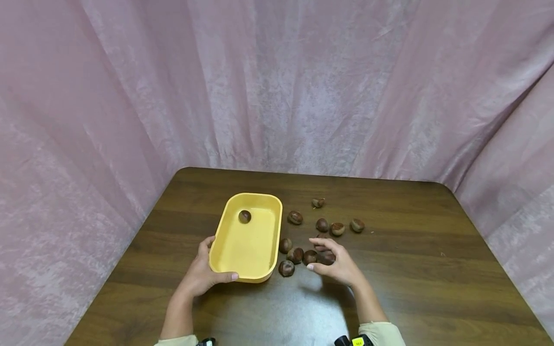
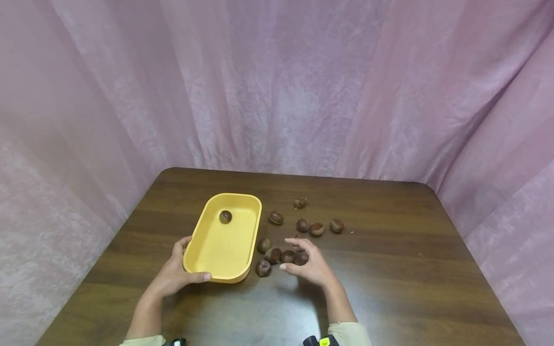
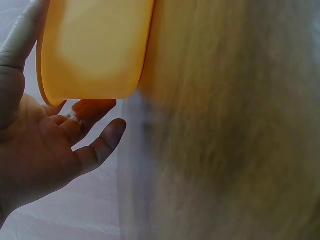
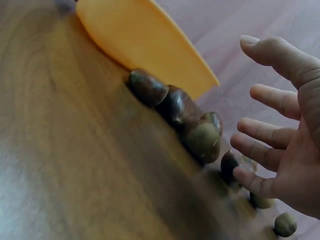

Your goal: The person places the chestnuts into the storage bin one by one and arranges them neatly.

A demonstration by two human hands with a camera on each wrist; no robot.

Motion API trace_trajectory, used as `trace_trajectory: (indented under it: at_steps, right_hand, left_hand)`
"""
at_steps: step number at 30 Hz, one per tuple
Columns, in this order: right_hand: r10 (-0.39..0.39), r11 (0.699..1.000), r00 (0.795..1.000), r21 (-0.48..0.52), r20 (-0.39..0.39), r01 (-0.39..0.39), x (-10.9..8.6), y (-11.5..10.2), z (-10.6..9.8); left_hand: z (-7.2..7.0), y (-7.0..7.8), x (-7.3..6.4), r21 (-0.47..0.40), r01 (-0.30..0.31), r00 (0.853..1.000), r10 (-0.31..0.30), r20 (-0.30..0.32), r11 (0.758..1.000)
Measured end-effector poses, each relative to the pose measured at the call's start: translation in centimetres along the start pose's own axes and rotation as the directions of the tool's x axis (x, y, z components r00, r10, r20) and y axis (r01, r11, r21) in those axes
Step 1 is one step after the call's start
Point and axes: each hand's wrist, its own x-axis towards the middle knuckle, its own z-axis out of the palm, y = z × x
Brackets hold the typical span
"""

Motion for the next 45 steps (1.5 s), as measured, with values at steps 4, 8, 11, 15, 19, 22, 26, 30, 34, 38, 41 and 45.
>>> trace_trajectory:
  at_steps: [4, 8, 11, 15, 19, 22, 26, 30, 34, 38, 41, 45]
  right_hand:
    - [0.037, 0.999, 0.999, -0.040, -0.005, -0.037, -0.2, 1.7, 0.4]
    - [0.062, 0.990, 0.997, -0.122, -0.045, -0.067, -0.1, 2.5, 1.1]
    - [0.074, 0.972, 0.992, -0.218, -0.098, -0.093, 0.1, 2.8, 1.6]
    - [0.098, 0.945, 0.985, -0.297, -0.145, -0.138, 0.3, 3.0, 2.0]
    - [0.126, 0.927, 0.978, -0.332, -0.164, -0.175, 0.4, 3.2, 2.1]
    - [0.142, 0.917, 0.974, -0.347, -0.174, -0.196, 0.5, 3.3, 2.1]
    - [0.148, 0.917, 0.969, -0.339, -0.197, -0.209, 0.3, 3.0, 2.1]
    - [0.143, 0.930, 0.966, -0.305, -0.216, -0.206, 0.1, 2.2, 1.9]
    - [0.139, 0.944, 0.965, -0.266, -0.222, -0.197, 0.5, 1.3, 1.7]
    - [0.171, 0.961, 0.962, -0.180, -0.213, -0.211, 1.5, 0.5, 1.6]
    - [0.196, 0.970, 0.957, -0.101, -0.212, -0.221, 2.2, -0.1, 1.5]
    - [0.193, 0.976, 0.960, -0.063, -0.202, -0.209, 3.0, -0.9, 1.4]
  left_hand:
    - [0.0, 0.0, 0.0, -0.012, 0.004, 1.000, -0.004, 0.006, 1.000]
    - [0.0, -0.2, 0.0, -0.019, 0.008, 1.000, -0.007, 0.010, 1.000]
    - [0.0, -0.3, 0.1, -0.019, 0.010, 1.000, -0.010, 0.011, 1.000]
    - [0.0, -0.4, 0.2, -0.026, 0.006, 1.000, -0.006, 0.016, 1.000]
    - [-0.1, -0.3, 0.2, -0.026, 0.003, 1.000, -0.003, 0.013, 1.000]
    - [-0.1, -0.2, 0.2, -0.021, 0.001, 1.000, 0.000, 0.017, 1.000]
    - [0.0, -0.2, 0.2, -0.013, 0.006, 1.000, -0.006, 0.016, 1.000]
    - [0.0, 0.0, 0.2, -0.012, 0.012, 1.000, -0.012, 0.013, 1.000]
    - [-0.1, 0.0, 0.2, -0.019, 0.009, 1.000, -0.008, 0.017, 1.000]
    - [-0.1, 0.0, 0.1, -0.035, 0.012, 1.000, -0.011, 0.017, 0.999]
    - [-0.1, 0.1, 0.1, -0.031, 0.015, 1.000, -0.014, 0.017, 0.999]
    - [-0.1, 0.1, 0.1, -0.010, 0.019, 1.000, -0.019, 0.010, 1.000]
